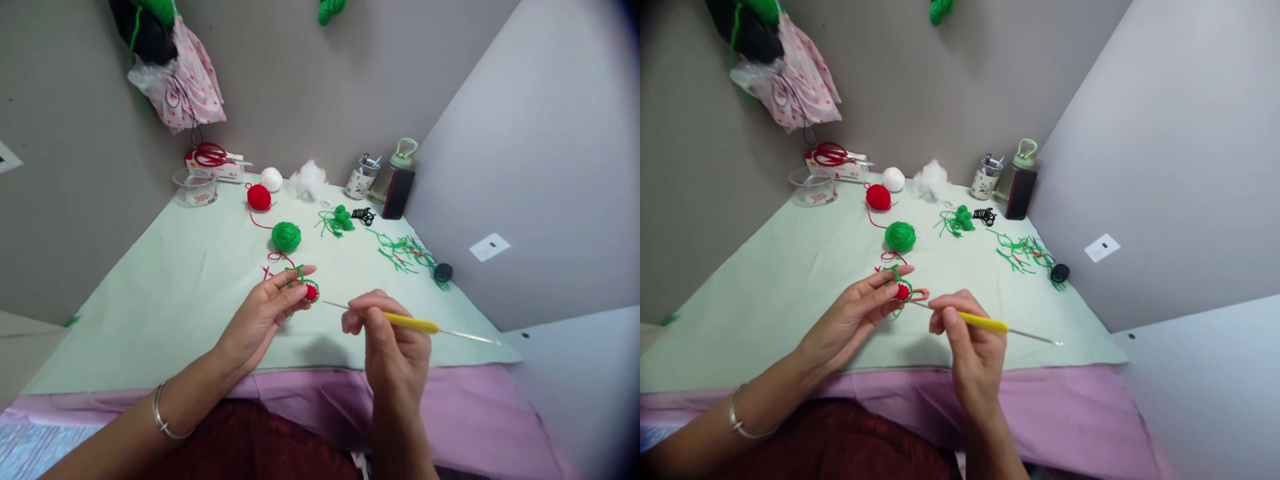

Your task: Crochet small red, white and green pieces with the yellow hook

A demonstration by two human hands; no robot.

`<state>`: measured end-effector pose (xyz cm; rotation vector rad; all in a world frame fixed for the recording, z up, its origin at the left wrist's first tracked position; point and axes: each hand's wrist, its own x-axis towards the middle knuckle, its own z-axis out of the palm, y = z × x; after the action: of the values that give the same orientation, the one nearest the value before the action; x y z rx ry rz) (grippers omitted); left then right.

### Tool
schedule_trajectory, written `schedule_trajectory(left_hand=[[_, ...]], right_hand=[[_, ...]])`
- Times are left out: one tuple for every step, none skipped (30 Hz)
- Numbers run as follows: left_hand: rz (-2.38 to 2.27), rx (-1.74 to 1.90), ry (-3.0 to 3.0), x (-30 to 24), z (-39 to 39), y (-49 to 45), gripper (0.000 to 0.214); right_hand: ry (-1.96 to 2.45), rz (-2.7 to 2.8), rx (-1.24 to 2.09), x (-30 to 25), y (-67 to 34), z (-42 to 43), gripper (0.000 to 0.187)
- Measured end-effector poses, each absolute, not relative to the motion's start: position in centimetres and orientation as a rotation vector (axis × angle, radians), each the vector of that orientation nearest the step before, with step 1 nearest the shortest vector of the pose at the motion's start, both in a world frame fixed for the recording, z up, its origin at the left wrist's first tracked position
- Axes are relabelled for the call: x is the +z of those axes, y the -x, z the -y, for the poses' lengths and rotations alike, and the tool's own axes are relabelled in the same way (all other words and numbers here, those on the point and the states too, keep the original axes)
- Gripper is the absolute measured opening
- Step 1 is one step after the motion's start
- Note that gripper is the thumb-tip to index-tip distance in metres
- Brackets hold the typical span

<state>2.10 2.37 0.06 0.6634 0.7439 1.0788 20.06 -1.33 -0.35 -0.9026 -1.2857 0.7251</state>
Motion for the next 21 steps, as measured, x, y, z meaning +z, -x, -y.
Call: schedule_trajectory(left_hand=[[-0.748, 1.078, -0.679, 0.2, -2.3, -2.1, 0.038], [-0.751, 1.081, -0.692, 0.3, -2.2, -2.1, 0.038], [-0.752, 1.086, -0.706, 0.3, -2.2, -2.1, 0.037], [-0.754, 1.093, -0.719, 0.4, -2.1, -2.1, 0.037], [-0.757, 1.102, -0.733, 0.5, -2.0, -2.1, 0.036], [-0.761, 1.113, -0.747, 0.5, -2.0, -2.1, 0.036], [-0.766, 1.124, -0.759, 0.4, -1.9, -2.1, 0.035], [-0.774, 1.132, -0.771, 0.4, -1.9, -2.1, 0.035], [-0.783, 1.137, -0.783, 0.3, -1.8, -2.1, 0.034], [-0.793, 1.143, -0.796, 0.1, -1.8, -2.1, 0.034], [-0.802, 1.147, -0.811, 0.0, -1.8, -2.1, 0.034], [-0.812, 1.153, -0.825, -0.2, -1.8, -2.0, 0.033], [-0.82, 1.16, -0.837, -0.3, -1.8, -2.1, 0.032], [-0.826, 1.17, -0.849, -0.4, -1.8, -2.1, 0.032], [-0.832, 1.179, -0.858, -0.5, -1.8, -2.1, 0.032], [-0.841, 1.187, -0.865, -0.6, -1.7, -2.1, 0.031], [-0.85, 1.194, -0.87, -0.6, -1.7, -2.2, 0.03], [-0.859, 1.199, -0.876, -0.6, -1.7, -2.2, 0.03], [-0.871, 1.203, -0.885, -0.6, -1.7, -2.2, 0.029], [-0.886, 1.209, -0.899, -0.6, -1.6, -2.3, 0.028], [-0.903, 1.221, -0.919, -0.5, -1.5, -2.3, 0.027]], right_hand=[[0.917, 1.328, 0.684, -0.3, -19.8, 1.6, 0.02], [0.926, 1.359, 0.651, -0.3, -19.7, 1.8, 0.02], [0.929, 1.381, 0.628, -0.2, -19.5, 1.9, 0.021], [0.928, 1.399, 0.614, -0.2, -19.4, 1.9, 0.021], [0.926, 1.417, 0.606, -0.2, -19.3, 1.8, 0.022], [0.928, 1.432, 0.596, -0.2, -19.3, 1.8, 0.022], [0.938, 1.448, 0.582, -0.2, -19.2, 1.7, 0.023], [0.953, 1.466, 0.563, -0.2, -19.2, 1.7, 0.023], [0.968, 1.486, 0.539, -0.2, -19.2, 1.6, 0.023], [0.982, 1.508, 0.515, -0.3, -19.3, 1.7, 0.022], [0.991, 1.533, 0.492, -0.4, -19.3, 1.7, 0.022], [0.995, 1.559, 0.473, -0.4, -19.3, 1.8, 0.022], [0.993, 1.584, 0.458, -0.5, -19.2, 1.8, 0.022], [0.988, 1.603, 0.445, -0.5, -19.2, 1.9, 0.021], [0.982, 1.615, 0.432, -0.6, -19.1, 2.0, 0.022], [0.975, 1.623, 0.414, -0.6, -19.0, 2.0, 0.022], [0.969, 1.63, 0.393, -0.6, -18.9, 2.0, 0.023], [0.964, 1.639, 0.366, -0.7, -18.8, 2.1, 0.024], [0.957, 1.651, 0.335, -0.7, -18.7, 2.1, 0.025], [0.952, 1.667, 0.306, -0.8, -18.5, 2.1, 0.026], [0.947, 1.681, 0.284, -0.8, -18.4, 2.1, 0.028]])
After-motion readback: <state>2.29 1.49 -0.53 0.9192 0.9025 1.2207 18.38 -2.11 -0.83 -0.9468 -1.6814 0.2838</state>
